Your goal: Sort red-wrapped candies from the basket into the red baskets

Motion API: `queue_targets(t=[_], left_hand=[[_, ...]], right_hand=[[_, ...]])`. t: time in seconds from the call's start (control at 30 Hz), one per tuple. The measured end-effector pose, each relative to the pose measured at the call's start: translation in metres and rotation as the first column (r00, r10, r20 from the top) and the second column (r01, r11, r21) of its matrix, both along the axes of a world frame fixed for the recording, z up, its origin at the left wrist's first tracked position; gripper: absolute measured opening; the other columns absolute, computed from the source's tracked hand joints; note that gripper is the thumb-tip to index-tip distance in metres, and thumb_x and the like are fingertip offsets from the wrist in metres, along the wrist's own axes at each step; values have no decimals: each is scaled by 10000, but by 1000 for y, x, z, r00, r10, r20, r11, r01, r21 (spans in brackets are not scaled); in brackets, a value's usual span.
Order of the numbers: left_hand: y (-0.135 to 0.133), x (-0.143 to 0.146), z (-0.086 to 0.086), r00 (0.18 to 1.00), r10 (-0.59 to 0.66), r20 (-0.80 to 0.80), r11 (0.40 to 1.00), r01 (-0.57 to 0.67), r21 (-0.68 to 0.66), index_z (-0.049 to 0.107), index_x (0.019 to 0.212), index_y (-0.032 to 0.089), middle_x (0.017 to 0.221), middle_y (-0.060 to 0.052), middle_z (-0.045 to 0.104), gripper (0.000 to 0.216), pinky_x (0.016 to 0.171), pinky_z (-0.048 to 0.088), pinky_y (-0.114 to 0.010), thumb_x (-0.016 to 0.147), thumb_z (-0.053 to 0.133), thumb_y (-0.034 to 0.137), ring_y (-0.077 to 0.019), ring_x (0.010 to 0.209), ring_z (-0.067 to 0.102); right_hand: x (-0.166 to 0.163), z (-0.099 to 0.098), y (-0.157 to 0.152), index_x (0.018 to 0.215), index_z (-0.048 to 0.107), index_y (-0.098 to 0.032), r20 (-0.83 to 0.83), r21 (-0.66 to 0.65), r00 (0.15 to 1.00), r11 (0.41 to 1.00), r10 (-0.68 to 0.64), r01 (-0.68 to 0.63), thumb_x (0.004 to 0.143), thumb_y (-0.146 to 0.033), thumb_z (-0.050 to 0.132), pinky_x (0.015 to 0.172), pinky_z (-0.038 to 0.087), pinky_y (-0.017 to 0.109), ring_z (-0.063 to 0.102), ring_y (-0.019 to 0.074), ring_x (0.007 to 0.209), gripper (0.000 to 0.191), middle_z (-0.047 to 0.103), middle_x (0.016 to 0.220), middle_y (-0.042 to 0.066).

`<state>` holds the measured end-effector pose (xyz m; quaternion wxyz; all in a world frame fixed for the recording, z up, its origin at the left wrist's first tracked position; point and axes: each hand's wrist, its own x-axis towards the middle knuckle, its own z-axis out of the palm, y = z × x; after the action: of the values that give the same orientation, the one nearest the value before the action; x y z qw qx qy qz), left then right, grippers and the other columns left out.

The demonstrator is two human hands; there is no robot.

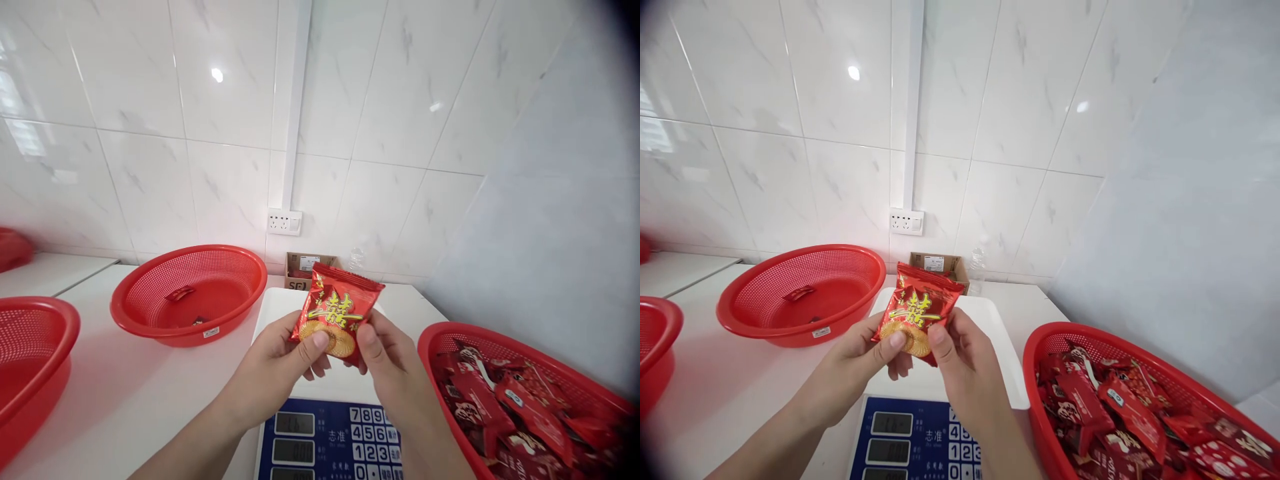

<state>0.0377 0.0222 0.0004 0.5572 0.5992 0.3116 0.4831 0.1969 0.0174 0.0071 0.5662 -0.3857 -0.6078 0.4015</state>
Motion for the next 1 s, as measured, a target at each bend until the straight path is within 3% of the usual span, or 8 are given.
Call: queue_targets(t=[0.17, 0.33, 0.67, 0.8, 1.0], left_hand=[[1, 0, -1, 999, 32, 11, 999, -32, 17, 636, 878, 185, 689, 17, 616, 303, 603, 460, -221, 891, 592, 485, -111, 650, 563], [-1, 2, 1, 1000, -31, 4, 999, 31, 13, 649, 865, 185, 718, -6, 644, 271, 607, 460, -239, 871, 629, 456, -129, 664, 568], [-1, 5, -2, 995, 34, 90, 999, -35, 4, 642, 809, 172, 656, 4, 607, 305, 602, 452, -248, 843, 658, 475, -126, 617, 544], [1, 5, -3, 997, 10, 71, 1000, -10, 4, 650, 816, 179, 658, 5, 621, 289, 602, 453, -248, 858, 643, 465, -128, 623, 551], [1, 5, -5, 995, -47, 84, 998, 43, 49, 659, 788, 178, 680, -10, 660, 263, 602, 460, -240, 868, 648, 428, -126, 639, 565]], right_hand=[[-2, 0, 0, 814, 683, -198, 59, -49, 995, 996, 77, -74, 839, -504, 635, 568, 463, 243, 538, 134, 613, 311, 596, 669, -2], [2, 0, 3, 788, 637, -197, 103, -22, 992, 997, 72, -70, 869, -529, 576, 505, 444, 233, 498, 125, 559, 347, 566, 634, -4], [-1, 5, -5, 727, 611, -201, 49, -73, 988, 987, 144, -140, 850, -540, 601, 538, 449, 232, 507, 123, 561, 360, 516, 567, -27], [0, 4, -3, 709, 590, -204, 87, -73, 988, 990, 126, -119, 857, -543, 581, 523, 448, 248, 509, 134, 549, 369, 524, 557, -22], [4, 2, 1, 706, 575, -208, 162, -16, 967, 980, 196, -196, 889, -531, 543, 507, 449, 246, 524, 135, 539, 373, 514, 558, -20]])
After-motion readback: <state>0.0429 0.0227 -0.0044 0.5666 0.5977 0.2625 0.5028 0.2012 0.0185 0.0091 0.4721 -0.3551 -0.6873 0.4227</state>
